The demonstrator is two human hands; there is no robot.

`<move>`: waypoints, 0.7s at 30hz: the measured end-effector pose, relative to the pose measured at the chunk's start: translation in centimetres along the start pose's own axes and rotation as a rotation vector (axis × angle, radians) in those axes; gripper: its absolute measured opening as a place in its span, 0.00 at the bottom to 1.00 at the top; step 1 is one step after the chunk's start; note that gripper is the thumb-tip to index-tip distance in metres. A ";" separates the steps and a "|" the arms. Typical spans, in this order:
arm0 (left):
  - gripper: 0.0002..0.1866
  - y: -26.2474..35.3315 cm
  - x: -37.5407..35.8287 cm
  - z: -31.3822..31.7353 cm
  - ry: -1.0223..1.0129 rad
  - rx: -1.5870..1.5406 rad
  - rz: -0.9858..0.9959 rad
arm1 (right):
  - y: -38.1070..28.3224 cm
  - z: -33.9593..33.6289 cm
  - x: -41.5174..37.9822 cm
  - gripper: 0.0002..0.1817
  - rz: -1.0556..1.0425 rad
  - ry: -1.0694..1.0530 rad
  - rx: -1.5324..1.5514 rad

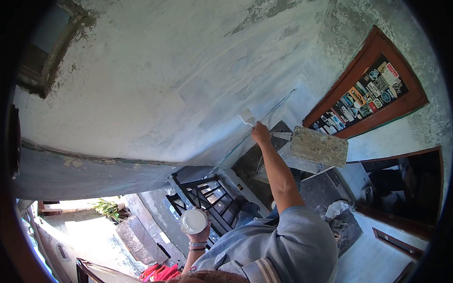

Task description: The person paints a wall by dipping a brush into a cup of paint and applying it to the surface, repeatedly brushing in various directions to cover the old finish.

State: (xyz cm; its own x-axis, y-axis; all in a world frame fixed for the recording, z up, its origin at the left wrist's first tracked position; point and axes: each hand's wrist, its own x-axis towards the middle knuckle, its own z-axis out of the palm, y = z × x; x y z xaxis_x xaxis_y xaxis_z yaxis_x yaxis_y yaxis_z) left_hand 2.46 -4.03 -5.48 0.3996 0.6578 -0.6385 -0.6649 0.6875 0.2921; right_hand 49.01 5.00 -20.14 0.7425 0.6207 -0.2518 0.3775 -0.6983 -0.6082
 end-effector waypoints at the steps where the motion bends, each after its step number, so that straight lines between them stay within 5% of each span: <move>1: 0.36 -0.1 0.2 0.2 0.009 0.001 -0.005 | -1.2 -1.3 0.1 0.20 -0.016 0.007 -0.004; 7: 0.38 -0.1 1.5 0.5 -0.027 -0.004 -0.046 | -7.7 -12.7 -2.2 0.19 -0.252 0.145 0.088; 11: 0.38 -0.4 1.7 1.4 -0.021 0.028 -0.034 | -8.7 -16.2 -4.5 0.20 -0.292 0.252 0.453; 14: 0.38 -0.4 1.9 1.2 -0.031 0.022 -0.044 | -5.8 -11.2 -1.0 0.20 -0.326 0.228 0.687; 21: 0.37 -0.2 1.3 -0.2 0.027 0.008 -0.036 | 3.0 0.7 5.1 0.23 -0.121 0.207 0.239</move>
State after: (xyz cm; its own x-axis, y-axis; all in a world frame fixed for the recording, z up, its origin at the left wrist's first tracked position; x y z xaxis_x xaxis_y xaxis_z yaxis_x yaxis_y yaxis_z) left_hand 3.00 -3.41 -6.53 0.4059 0.6240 -0.6677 -0.6450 0.7132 0.2744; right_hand 53.51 6.31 -23.77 0.8061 0.5914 -0.0236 0.3476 -0.5053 -0.7899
